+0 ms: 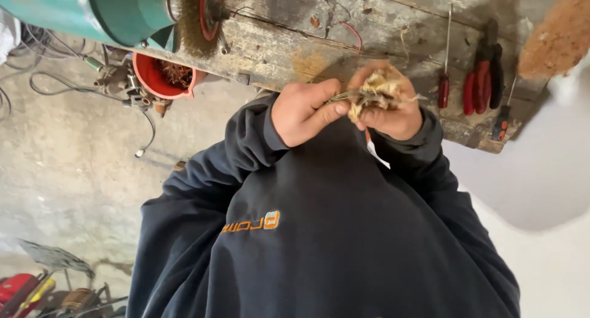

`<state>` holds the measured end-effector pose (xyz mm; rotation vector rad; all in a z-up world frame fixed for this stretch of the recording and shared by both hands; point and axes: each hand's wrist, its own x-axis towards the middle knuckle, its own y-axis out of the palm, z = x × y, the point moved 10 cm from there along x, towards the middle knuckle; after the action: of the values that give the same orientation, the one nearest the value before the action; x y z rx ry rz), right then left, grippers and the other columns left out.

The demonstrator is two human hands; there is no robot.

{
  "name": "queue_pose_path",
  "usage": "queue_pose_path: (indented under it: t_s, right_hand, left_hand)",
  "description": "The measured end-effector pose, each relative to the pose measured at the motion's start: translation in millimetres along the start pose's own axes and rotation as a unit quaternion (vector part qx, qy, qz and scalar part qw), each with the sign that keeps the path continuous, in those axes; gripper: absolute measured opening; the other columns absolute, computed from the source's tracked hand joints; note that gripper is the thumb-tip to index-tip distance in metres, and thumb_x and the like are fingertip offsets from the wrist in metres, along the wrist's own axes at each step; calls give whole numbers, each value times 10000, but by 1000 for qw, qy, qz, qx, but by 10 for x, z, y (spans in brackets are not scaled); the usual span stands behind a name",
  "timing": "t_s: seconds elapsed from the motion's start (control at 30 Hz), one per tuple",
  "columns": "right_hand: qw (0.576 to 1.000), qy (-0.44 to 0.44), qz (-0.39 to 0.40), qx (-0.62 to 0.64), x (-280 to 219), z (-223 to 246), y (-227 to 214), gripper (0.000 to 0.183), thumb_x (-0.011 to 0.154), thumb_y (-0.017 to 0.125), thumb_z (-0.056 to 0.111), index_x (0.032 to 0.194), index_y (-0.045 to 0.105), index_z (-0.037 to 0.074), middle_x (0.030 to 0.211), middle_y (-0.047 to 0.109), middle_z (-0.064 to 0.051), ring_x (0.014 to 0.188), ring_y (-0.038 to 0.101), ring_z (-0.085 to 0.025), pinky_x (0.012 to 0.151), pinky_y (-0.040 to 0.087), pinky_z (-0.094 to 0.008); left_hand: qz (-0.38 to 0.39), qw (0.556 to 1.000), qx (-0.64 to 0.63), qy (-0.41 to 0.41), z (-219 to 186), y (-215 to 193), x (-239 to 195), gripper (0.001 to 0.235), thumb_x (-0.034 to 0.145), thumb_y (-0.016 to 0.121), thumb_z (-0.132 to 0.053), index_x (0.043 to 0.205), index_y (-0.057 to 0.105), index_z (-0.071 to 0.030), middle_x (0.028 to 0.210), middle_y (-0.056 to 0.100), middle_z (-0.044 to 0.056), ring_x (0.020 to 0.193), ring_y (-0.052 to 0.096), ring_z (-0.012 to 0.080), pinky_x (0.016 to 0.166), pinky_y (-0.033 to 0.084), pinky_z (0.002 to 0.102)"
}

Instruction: Stripping insulation from electrical wires using pliers and sorting copper at a workbench.

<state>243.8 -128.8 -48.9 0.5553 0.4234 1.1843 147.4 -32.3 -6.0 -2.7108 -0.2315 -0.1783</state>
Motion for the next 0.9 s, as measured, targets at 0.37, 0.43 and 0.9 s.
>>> queue_pose_path:
  t_s: [0.37,0.43,0.9]
  right_hand:
    - [899,-73,-93,-421,-11,378,-516,115,1022,674,26,927,664,-38,807,713,-86,619,686,-127,548,487,-231]
    - [843,-59,-58,-532,98,359,-558,111,1007,718,44,946,691,-45,788,696,-107,638,680,-162,563,467,-268]
    - [649,-75,23,-757,269,789,-468,642,869,785,241,1377,647,-125,1342,672,-293,1239,635,-409,1020,503,-447]
  left_hand:
    - [63,968,-238,-53,173,-211,28,320,1144,551,-243,909,579,-28,759,572,27,705,507,82,642,443,309]
    - [45,977,-200,-57,233,-250,15,312,1131,576,-230,902,577,-18,736,537,35,682,484,97,627,432,310]
    - [-40,993,-2,-107,332,-439,212,181,1072,632,-234,1011,667,-67,720,595,99,617,595,259,609,488,363]
